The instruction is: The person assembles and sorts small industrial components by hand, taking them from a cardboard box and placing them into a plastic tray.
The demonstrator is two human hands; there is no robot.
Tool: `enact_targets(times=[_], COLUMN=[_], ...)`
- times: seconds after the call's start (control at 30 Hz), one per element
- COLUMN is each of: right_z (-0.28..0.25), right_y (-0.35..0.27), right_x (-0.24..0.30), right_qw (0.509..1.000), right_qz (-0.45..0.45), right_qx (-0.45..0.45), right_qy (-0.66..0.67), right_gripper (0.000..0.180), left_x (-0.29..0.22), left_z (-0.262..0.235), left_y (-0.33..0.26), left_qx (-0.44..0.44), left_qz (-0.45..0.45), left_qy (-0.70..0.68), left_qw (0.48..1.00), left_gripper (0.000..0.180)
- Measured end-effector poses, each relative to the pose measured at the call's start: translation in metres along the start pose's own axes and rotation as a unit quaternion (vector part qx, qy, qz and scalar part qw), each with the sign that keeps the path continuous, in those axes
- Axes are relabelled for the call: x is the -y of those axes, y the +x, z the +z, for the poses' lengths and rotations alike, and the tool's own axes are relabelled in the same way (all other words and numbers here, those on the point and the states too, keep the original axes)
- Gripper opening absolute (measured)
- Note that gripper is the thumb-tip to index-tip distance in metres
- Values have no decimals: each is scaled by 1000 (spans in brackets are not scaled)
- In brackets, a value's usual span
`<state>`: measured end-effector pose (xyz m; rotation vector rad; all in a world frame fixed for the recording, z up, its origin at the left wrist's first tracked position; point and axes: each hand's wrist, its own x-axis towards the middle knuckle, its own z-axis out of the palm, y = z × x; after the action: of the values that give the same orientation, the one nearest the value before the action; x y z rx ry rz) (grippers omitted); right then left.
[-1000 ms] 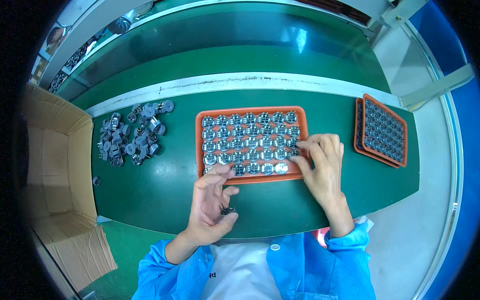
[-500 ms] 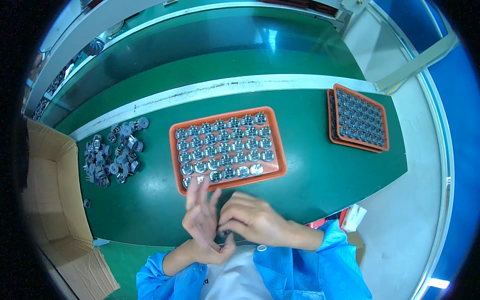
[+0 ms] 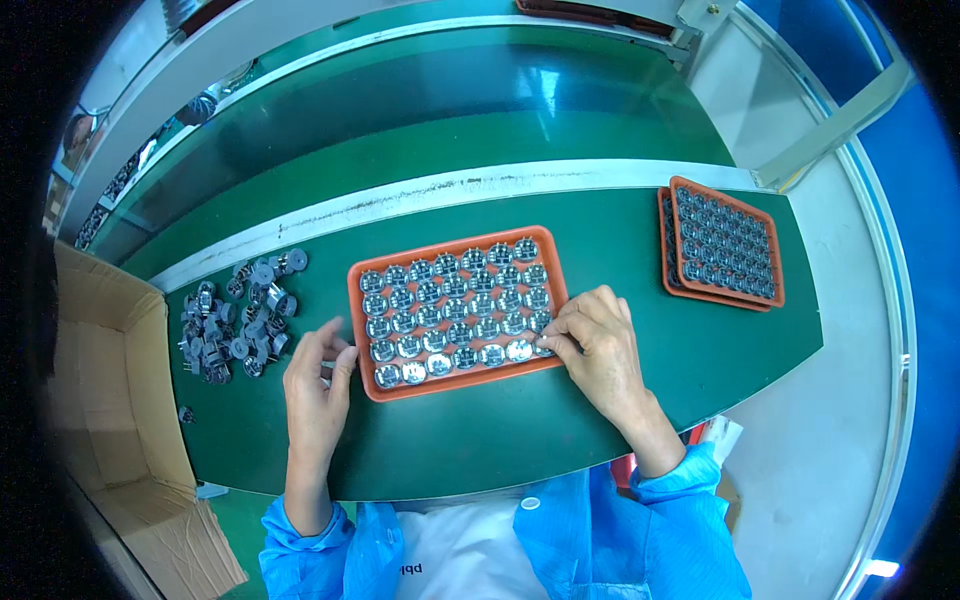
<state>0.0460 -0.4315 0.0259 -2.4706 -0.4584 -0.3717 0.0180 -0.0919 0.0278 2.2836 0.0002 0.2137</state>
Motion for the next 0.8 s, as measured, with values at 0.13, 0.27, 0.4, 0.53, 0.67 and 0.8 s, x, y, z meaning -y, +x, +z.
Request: enact_targets(times=[0.13, 0.27, 0.4, 0.53, 0.67, 0.8], right_z=[-2, -18, -8, 5, 4, 9], right_y=[3, 14, 26, 30, 34, 31], right_x=[7, 2, -11, -14, -6, -6], right_qw=[1000, 995, 986, 978, 980, 982], right_qz=[-8, 29, 163, 210, 196, 176], right_qx=[19, -49, -32, 4, -6, -39], right_qy=[-4, 78, 9, 13, -38, -50], right_gripper=[14, 8, 16, 24, 22, 20], left_x=[8, 5, 7, 7, 0, 4], left_z=[11, 13, 15, 14, 17, 16], left_y=[5, 10, 16, 17, 19, 22], left_qx=[-27, -25, -24, -53, -52, -54], left_qz=[-38, -47, -71, -46, -44, -52], left_qy=[-66, -65, -45, 37, 81, 70], left_qw=[997, 997, 996, 997, 994, 995], left_gripper=[25, 23, 19, 18, 18, 22])
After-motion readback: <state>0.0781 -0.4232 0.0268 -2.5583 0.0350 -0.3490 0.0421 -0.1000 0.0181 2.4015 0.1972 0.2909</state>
